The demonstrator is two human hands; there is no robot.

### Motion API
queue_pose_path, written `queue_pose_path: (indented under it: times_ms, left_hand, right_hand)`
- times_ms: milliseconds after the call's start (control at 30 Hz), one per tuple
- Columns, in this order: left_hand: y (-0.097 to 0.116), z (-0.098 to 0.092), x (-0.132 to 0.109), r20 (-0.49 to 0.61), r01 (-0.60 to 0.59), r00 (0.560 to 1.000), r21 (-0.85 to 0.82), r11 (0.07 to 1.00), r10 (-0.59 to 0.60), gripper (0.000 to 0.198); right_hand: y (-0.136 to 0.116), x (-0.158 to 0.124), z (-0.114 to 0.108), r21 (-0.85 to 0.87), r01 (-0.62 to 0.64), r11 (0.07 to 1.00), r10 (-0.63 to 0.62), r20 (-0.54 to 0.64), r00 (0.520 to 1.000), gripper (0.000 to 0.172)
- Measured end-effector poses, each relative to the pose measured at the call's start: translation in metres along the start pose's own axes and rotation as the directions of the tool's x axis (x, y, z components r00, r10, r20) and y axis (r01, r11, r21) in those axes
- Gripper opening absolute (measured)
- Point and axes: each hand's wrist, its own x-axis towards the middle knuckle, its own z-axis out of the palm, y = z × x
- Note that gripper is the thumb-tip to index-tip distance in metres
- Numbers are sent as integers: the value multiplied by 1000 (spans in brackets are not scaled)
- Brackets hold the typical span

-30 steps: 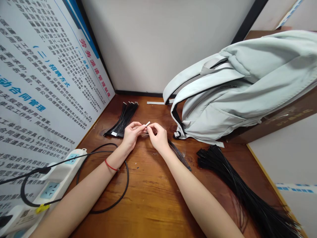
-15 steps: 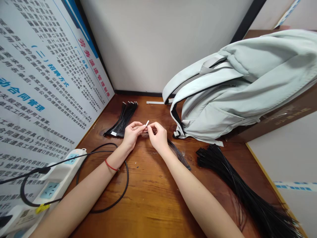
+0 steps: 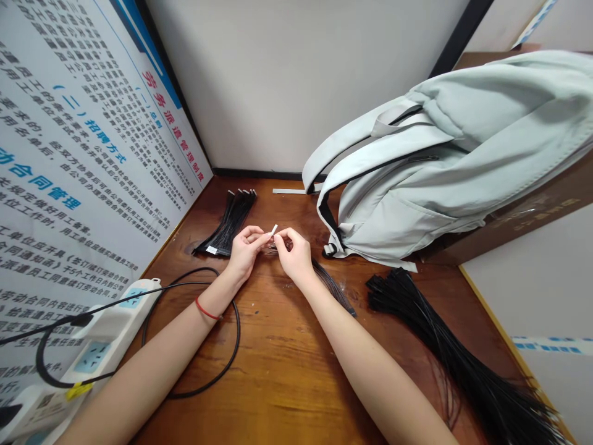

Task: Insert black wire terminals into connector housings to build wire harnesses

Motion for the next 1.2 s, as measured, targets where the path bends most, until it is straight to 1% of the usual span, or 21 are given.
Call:
queue_pose_path:
  times_ms: [167, 433, 500, 567, 633, 800, 933, 1200]
  left_hand:
    - [0, 0, -1, 7, -10, 1000, 21, 1000, 10, 35]
    - [1, 0, 0, -18, 1, 1000, 34, 999, -1, 35]
    - [1, 0, 0, -15, -4, 1000, 32, 999, 5, 35]
    - [2, 0, 0, -11, -9, 1000, 30, 1000, 9, 36]
    - [2, 1, -1, -8, -9, 1000, 34, 999, 10, 36]
    - [3, 1, -1, -11, -3, 1000, 40, 999, 3, 38]
    - [4, 1, -1, 6, 8, 1000, 22, 1000, -8, 39]
    - [2, -2, 1, 86, 17, 996, 32, 999, -20, 43]
  right_hand:
    - [0, 0, 0, 12, -3, 1000, 3, 6, 1000, 20]
    - [-4, -1, 0, -84, 34, 996, -34, 7, 999, 19]
    - [-4, -1, 1, -66, 31, 997, -32, -16, 999, 17]
    - [-2, -1, 1, -20, 9, 1000, -10, -50, 999, 15]
    - [0, 0, 2, 26, -17, 1000, 19, -60, 998, 15]
    - [3, -1, 2, 98, -33, 995, 32, 8, 999, 15]
    - [2, -1, 2, 109, -32, 994, 30, 22, 999, 15]
    - [1, -2, 1, 129, -42, 991, 37, 40, 999, 16]
